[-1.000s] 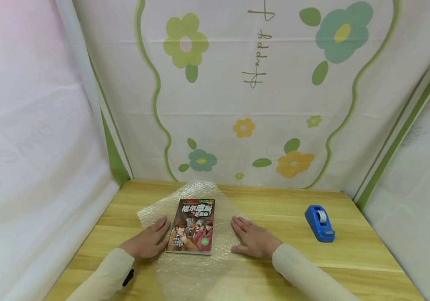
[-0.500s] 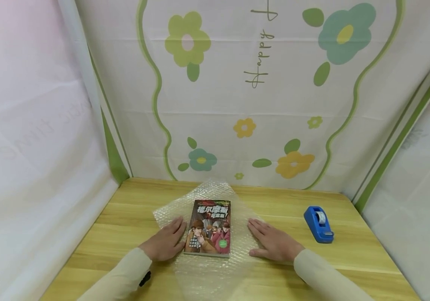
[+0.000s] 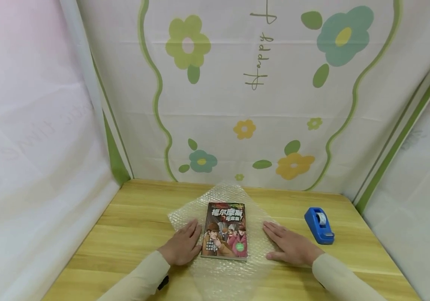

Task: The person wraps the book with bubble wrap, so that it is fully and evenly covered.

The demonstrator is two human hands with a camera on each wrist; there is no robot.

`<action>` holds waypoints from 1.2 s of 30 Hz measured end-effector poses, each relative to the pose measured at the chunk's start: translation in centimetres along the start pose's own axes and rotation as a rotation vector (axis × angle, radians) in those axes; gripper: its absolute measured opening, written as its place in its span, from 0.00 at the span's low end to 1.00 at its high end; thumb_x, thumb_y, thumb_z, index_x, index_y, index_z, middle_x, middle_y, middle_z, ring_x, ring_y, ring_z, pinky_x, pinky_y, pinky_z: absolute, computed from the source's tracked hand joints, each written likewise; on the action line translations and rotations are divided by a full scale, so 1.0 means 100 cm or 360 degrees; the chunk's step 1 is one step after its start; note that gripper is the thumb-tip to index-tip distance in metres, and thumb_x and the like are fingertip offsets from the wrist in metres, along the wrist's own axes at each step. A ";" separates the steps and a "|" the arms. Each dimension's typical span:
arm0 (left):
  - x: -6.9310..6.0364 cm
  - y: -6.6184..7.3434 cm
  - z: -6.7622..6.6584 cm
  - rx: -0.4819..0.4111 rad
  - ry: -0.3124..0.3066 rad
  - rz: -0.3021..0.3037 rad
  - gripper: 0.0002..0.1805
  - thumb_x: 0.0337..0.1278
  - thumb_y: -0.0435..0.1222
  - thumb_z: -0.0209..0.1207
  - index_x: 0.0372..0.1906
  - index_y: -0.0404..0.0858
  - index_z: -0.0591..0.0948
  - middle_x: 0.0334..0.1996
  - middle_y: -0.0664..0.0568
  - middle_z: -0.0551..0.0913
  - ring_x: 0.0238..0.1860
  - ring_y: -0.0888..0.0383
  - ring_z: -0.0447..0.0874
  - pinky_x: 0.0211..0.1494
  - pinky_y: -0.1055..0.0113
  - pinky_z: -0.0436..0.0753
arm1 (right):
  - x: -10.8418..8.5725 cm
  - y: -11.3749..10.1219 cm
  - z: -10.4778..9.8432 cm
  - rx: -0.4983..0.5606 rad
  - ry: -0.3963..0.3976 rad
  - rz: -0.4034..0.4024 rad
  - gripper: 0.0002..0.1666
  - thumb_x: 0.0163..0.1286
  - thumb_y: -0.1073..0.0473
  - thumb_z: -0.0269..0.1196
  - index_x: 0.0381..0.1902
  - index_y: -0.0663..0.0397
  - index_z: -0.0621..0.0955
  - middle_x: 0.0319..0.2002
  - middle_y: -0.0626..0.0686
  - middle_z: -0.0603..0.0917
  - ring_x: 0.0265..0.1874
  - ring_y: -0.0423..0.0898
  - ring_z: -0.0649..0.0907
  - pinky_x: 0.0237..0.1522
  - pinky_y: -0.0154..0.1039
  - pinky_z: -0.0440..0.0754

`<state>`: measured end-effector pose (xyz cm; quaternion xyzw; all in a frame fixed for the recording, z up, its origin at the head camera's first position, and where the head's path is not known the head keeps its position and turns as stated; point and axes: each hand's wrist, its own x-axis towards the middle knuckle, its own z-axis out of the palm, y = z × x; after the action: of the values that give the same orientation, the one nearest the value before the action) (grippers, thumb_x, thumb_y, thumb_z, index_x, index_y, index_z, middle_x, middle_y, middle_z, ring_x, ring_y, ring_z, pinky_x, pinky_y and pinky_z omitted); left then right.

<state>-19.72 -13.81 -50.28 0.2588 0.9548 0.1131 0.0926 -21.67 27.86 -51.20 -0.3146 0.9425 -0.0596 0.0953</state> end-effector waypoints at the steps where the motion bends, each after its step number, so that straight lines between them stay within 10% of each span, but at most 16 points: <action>1: 0.001 0.002 0.001 0.0010 0.0000 0.0002 0.36 0.83 0.46 0.48 0.82 0.29 0.60 0.84 0.32 0.55 0.85 0.35 0.53 0.83 0.38 0.63 | -0.002 0.001 -0.001 0.0001 -0.0002 0.0004 0.56 0.76 0.23 0.51 0.86 0.53 0.57 0.85 0.58 0.58 0.83 0.61 0.63 0.76 0.65 0.71; 36: 0.016 0.026 0.006 0.0104 -0.0004 -0.0017 0.36 0.83 0.48 0.47 0.82 0.29 0.61 0.84 0.33 0.54 0.85 0.36 0.53 0.84 0.40 0.63 | -0.019 0.015 -0.007 0.0037 0.0028 0.0085 0.58 0.73 0.23 0.56 0.85 0.55 0.60 0.84 0.59 0.61 0.81 0.64 0.65 0.75 0.67 0.70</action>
<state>-19.71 -10.75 -50.34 0.2568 0.9592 0.0812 0.0859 -21.19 30.19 -50.53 -0.2878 0.9506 -0.0710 0.0921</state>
